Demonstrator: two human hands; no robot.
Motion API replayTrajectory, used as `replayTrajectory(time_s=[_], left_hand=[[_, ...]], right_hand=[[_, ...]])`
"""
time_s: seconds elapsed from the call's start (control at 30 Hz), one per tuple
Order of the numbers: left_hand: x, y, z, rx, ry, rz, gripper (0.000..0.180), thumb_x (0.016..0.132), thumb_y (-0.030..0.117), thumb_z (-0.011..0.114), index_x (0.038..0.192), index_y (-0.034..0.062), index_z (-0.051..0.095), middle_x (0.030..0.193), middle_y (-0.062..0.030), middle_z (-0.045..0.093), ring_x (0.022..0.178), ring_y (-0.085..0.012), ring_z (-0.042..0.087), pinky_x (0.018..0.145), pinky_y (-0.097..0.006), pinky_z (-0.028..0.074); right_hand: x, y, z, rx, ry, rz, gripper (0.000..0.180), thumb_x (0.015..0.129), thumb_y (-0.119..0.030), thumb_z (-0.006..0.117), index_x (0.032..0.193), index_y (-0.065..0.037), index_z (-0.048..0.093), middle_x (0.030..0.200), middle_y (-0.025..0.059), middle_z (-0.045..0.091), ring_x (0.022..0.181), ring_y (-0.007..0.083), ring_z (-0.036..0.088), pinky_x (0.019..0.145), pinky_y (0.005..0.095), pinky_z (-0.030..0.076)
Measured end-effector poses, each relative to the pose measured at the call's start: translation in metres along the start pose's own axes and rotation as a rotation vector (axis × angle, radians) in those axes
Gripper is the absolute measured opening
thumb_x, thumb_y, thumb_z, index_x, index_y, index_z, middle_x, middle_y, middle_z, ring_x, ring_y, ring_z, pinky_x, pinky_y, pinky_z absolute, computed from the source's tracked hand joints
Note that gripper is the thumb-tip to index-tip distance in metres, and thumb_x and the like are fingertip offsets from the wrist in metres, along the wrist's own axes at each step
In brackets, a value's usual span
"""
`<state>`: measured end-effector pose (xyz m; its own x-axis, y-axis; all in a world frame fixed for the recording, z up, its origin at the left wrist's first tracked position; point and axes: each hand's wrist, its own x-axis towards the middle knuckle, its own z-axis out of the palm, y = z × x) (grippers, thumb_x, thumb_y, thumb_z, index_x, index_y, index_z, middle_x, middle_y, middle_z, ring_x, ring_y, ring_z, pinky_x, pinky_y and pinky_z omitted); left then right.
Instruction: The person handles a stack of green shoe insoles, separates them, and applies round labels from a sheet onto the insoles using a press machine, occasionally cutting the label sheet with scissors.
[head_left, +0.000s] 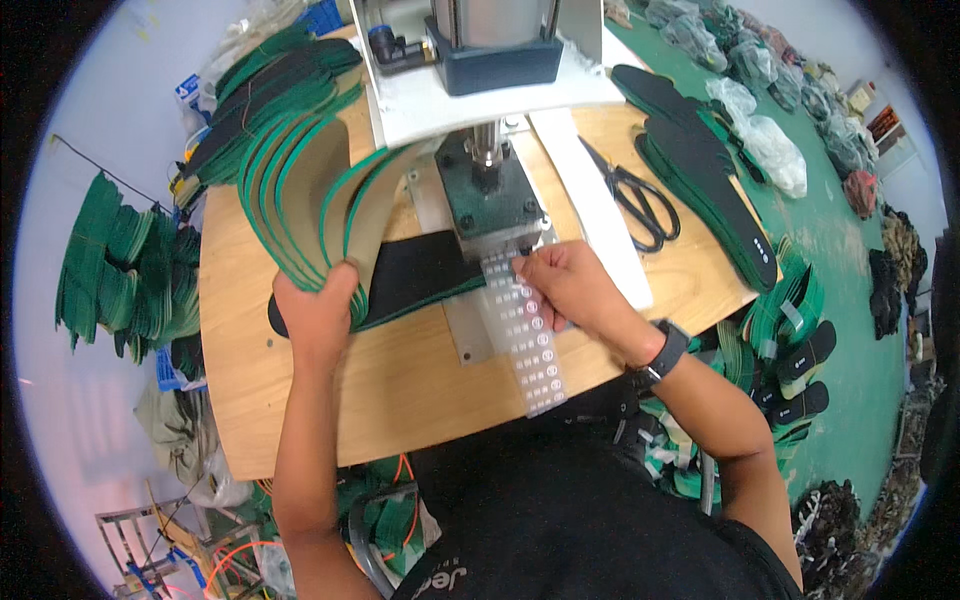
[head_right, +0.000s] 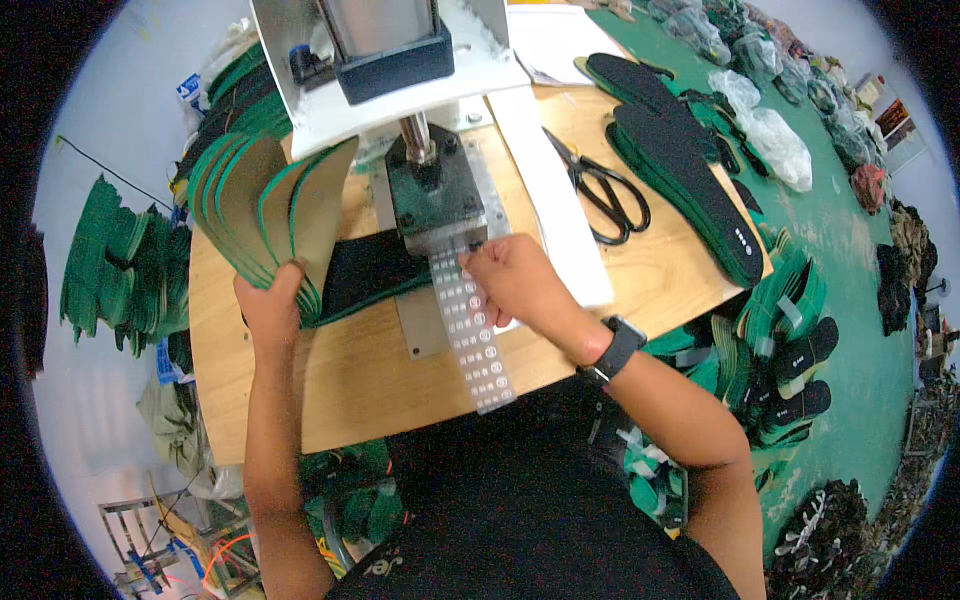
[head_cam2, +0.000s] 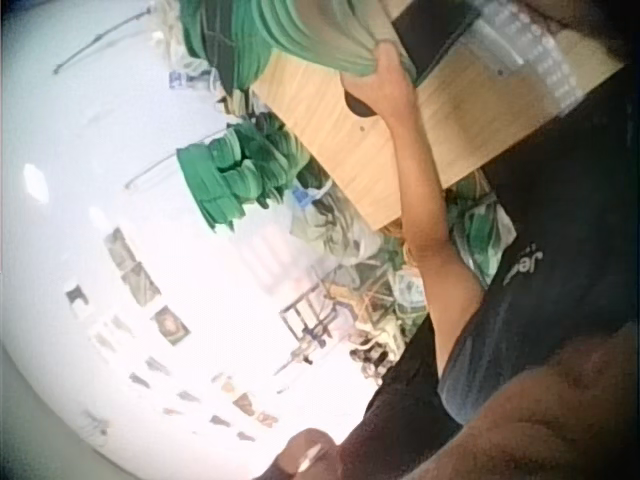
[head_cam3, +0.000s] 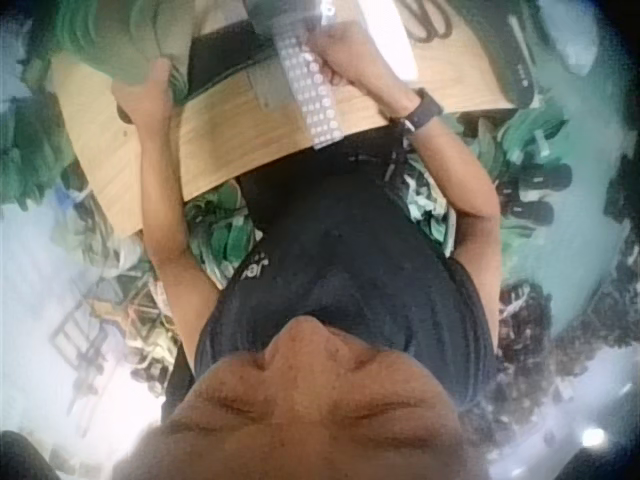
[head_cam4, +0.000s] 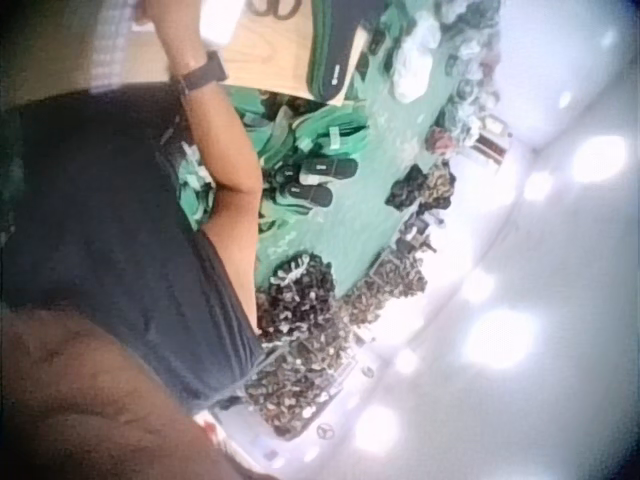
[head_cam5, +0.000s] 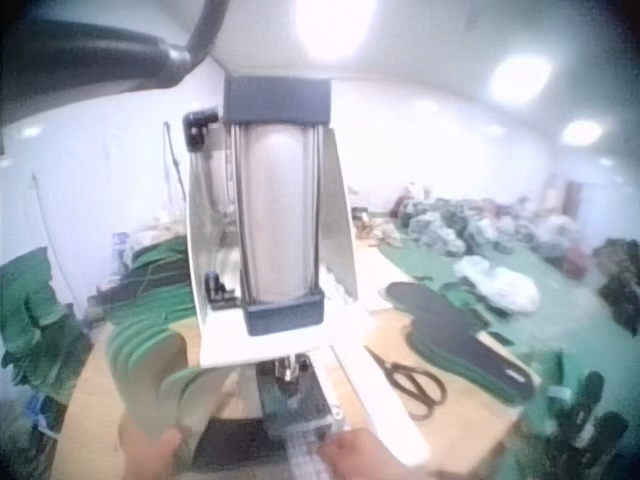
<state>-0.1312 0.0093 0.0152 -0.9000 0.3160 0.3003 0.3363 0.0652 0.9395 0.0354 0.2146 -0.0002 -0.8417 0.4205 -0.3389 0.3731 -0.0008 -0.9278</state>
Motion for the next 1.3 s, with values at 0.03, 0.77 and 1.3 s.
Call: replayTrajectory(time_s=[0.03,0.77,1.3], left_hand=[[-0.001,0.001,0.001,-0.002,0.018,0.004,0.017,0.071,0.009,0.064,0.084,-0.0022,0.061,0.077,-0.0005,0.061,0.07,-0.0087,0.053,0.068,-0.024,0.045],[0.0,0.011,0.014,0.736,-0.463,0.338,0.067,0.063,0.021,0.076,0.122,-0.0018,0.052,0.11,-0.0229,0.058,0.107,-0.0391,0.053,0.095,-0.043,0.041],[-0.003,0.003,0.018,0.79,-0.437,0.422,0.065,0.062,0.019,0.076,0.121,0.0026,0.053,0.11,-0.0207,0.058,0.105,-0.0377,0.054,0.093,-0.042,0.043]], right_hand=[[0.0,-0.001,0.001,0.001,0.0,0.002,0.037,0.094,-0.024,0.056,0.066,-0.001,0.056,0.054,0.0059,0.057,0.04,0.011,0.054,0.035,0.024,0.041],[-0.016,-0.008,-0.002,0.018,-0.021,0.053,0.039,0.094,-0.03,0.058,0.064,-0.004,0.057,0.055,0.0037,0.058,0.042,0.0089,0.054,0.039,0.0211,0.041],[-0.016,-0.005,-0.003,0.049,-0.062,0.065,0.031,0.093,-0.02,0.058,0.067,-0.003,0.059,0.056,0.0037,0.059,0.04,0.0085,0.052,0.038,0.0209,0.04]])
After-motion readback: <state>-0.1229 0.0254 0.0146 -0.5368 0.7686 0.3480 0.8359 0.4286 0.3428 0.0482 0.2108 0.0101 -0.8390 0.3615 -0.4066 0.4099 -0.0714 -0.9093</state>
